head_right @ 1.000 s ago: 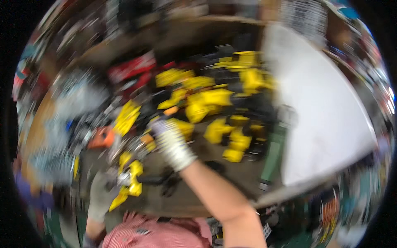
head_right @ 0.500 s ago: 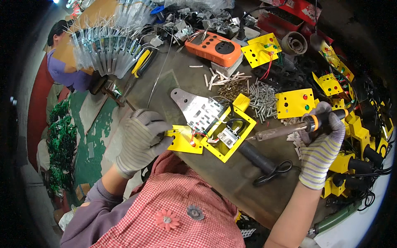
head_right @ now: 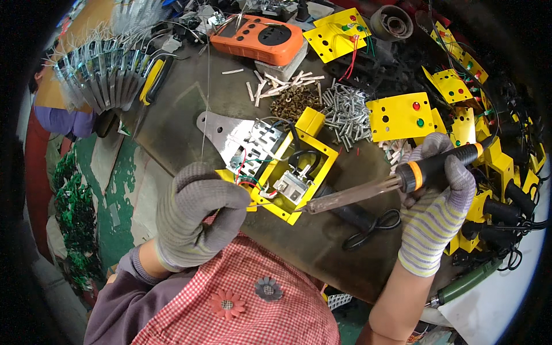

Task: Assemble and solder components into a yellow electronic housing.

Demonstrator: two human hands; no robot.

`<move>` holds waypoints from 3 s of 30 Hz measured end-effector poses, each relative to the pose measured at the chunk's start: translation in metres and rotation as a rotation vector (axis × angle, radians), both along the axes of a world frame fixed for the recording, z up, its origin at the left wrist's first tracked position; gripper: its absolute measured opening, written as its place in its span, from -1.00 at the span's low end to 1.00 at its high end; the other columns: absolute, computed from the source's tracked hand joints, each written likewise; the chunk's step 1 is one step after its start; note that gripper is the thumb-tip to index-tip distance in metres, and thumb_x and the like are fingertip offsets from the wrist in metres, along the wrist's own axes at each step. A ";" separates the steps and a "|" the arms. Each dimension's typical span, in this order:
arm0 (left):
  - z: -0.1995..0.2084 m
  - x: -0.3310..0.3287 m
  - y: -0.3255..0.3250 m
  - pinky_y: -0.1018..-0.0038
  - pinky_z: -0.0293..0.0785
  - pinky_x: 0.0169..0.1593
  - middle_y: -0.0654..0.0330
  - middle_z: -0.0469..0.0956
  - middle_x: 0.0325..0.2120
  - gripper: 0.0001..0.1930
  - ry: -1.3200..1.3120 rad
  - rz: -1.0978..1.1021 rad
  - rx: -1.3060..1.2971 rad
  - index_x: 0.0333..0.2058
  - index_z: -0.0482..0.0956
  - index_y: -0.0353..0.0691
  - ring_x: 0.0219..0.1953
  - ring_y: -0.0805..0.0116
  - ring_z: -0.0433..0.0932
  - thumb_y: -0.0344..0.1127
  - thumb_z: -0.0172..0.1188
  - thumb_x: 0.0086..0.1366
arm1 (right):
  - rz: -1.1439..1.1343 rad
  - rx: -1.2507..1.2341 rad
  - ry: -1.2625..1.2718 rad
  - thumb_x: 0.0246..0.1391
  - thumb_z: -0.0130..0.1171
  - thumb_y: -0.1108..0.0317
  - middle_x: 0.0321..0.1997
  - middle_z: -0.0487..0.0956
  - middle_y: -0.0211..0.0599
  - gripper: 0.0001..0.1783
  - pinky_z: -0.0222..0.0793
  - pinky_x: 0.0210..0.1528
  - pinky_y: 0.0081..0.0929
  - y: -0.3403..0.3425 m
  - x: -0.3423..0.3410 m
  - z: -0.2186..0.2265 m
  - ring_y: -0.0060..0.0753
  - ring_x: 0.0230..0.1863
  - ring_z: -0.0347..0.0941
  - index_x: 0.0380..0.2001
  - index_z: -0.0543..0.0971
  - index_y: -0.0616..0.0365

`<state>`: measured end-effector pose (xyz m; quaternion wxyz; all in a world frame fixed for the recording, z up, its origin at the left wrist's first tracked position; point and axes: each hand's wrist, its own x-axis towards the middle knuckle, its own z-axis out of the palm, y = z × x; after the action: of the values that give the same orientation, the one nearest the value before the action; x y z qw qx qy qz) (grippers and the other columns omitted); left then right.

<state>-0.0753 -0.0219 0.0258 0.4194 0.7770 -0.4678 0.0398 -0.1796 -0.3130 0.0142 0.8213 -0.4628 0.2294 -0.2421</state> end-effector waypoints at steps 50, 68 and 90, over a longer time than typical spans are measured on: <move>-0.026 0.037 -0.006 0.63 0.45 -0.11 0.28 0.59 -0.26 -0.79 0.626 0.281 -0.038 -0.16 0.62 -0.29 -0.22 0.58 0.55 -0.55 0.29 0.21 | -0.118 -0.055 0.040 0.05 0.25 0.05 -0.27 0.60 -0.24 -0.46 0.46 -0.53 -0.65 0.011 0.003 -0.008 -0.42 -0.36 0.59 -0.03 0.52 0.25; 0.005 0.028 -0.030 0.42 0.51 -0.18 0.23 0.64 -0.36 -0.86 0.128 -0.035 -0.028 -0.31 0.66 -0.13 -0.27 0.25 0.62 -0.41 0.38 0.12 | 0.013 -0.488 -0.145 0.19 0.24 -0.11 -0.17 0.62 -0.04 -0.27 0.58 -0.21 -0.36 0.075 0.013 0.021 -0.26 -0.29 0.63 0.20 0.34 0.20; 0.015 0.019 -0.045 0.22 0.45 -0.21 0.19 0.58 -0.35 -0.75 -0.204 0.092 0.142 -0.32 0.69 -0.06 -0.26 0.14 0.56 -0.26 0.42 -0.05 | -0.109 -0.941 -0.106 -0.04 0.29 0.74 -0.12 0.52 -0.29 -0.53 0.49 -0.03 -0.47 0.108 0.031 0.000 -0.49 -0.23 0.54 -0.07 0.47 0.11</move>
<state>-0.0563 -0.0669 0.0408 0.3113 0.8172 -0.4735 0.1047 -0.1485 -0.2046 0.0141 0.5192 -0.7589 0.0763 -0.3857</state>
